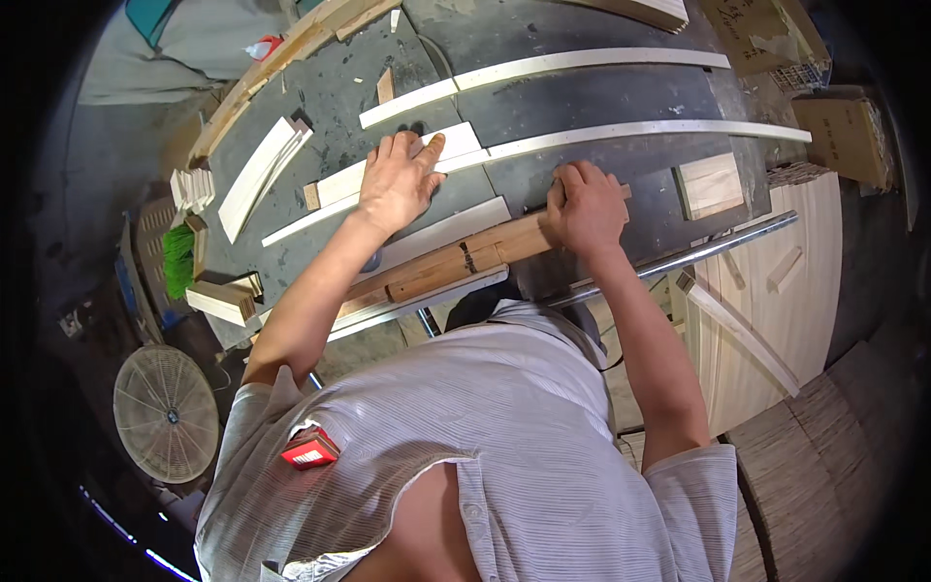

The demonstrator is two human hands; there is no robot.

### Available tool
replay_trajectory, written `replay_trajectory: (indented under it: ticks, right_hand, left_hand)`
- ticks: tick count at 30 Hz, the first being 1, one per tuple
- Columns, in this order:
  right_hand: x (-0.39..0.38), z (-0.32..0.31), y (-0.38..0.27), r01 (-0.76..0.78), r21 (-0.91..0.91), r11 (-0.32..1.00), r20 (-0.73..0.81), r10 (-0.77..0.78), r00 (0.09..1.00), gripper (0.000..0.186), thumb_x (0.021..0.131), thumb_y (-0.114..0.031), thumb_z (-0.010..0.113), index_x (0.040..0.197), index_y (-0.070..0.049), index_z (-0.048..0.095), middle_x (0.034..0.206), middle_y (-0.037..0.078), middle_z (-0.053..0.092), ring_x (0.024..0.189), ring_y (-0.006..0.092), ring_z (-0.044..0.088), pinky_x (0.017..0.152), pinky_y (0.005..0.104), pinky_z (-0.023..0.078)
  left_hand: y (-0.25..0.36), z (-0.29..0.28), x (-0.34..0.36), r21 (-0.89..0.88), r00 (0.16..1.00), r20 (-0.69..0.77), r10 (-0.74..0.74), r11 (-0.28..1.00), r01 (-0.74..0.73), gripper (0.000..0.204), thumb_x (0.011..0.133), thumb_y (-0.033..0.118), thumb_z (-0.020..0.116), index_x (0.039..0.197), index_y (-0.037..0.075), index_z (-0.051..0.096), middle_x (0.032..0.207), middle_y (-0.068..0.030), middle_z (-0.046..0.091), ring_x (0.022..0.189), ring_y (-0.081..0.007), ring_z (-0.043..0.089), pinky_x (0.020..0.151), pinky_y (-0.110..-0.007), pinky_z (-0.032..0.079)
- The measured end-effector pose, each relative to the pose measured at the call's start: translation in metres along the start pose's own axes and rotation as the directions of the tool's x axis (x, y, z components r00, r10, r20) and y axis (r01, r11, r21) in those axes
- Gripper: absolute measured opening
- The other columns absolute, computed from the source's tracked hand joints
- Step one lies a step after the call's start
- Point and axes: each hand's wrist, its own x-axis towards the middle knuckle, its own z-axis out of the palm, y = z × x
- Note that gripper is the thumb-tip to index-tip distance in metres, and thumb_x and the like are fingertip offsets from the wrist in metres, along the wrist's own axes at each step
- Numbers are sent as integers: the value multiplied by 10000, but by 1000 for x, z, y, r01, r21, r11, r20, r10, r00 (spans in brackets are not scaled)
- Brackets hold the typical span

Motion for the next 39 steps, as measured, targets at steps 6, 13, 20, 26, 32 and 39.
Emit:
replay_trajectory:
  ticks: [6, 13, 20, 26, 32, 39]
  right_hand:
    - [-1, 5, 2, -7, -22, 1000, 13, 7, 1000, 128, 906, -159, 677, 992, -109, 758, 979, 75, 734, 884, 322, 694, 787, 450, 514]
    - [-4, 9, 6, 4, -18, 1000, -47, -5, 999, 144, 879, -171, 666, 968, -119, 766, 931, 63, 715, 905, 282, 700, 789, 448, 504]
    - [-4, 13, 8, 28, -20, 999, -65, -29, 997, 126, 879, -168, 654, 943, -118, 750, 910, 66, 705, 898, 293, 695, 791, 454, 502]
    - [-6, 14, 9, 59, -27, 998, -76, -61, 995, 125, 888, -162, 646, 960, -107, 732, 903, 82, 698, 909, 306, 691, 807, 465, 496]
    - [-6, 8, 4, 45, -31, 999, -49, -46, 998, 92, 885, -149, 682, 953, -102, 724, 894, 92, 690, 894, 317, 683, 796, 466, 492]
    - [-5, -2, 0, 43, 13, 999, -25, -42, 999, 86, 874, -130, 721, 957, -107, 719, 865, 94, 661, 836, 329, 659, 762, 458, 476]
  left_hand:
    - [0, 3, -2, 34, 1000, -14, 2, 999, -2, 567, 982, 333, 727, 1516, 177, 616, 1298, -129, 587, 1238, -337, 541, 1063, -519, 469]
    - [1, 4, 1, 56, 1000, 14, -7, 998, 6, 557, 996, 327, 709, 1526, 189, 607, 1353, -154, 582, 1269, -352, 547, 1073, -527, 482]
    - [-2, 7, 3, 41, 999, 36, -27, 999, 25, 571, 1006, 350, 706, 1545, 198, 594, 1390, -164, 572, 1319, -358, 538, 1091, -555, 487]
    - [-4, 9, 4, 30, 999, 39, -36, 999, 35, 574, 1013, 361, 697, 1555, 209, 587, 1427, -167, 558, 1340, -359, 528, 1117, -569, 471]
    - [-4, 7, 0, 26, 998, 55, -35, 999, 34, 596, 1005, 403, 702, 1556, 207, 586, 1418, -161, 558, 1342, -357, 512, 1117, -551, 464]
    - [-11, 2, 2, -136, 998, 8, -56, 989, 56, 596, 1005, 407, 708, 1537, 162, 593, 1325, -158, 613, 1264, -351, 557, 1071, -522, 464]
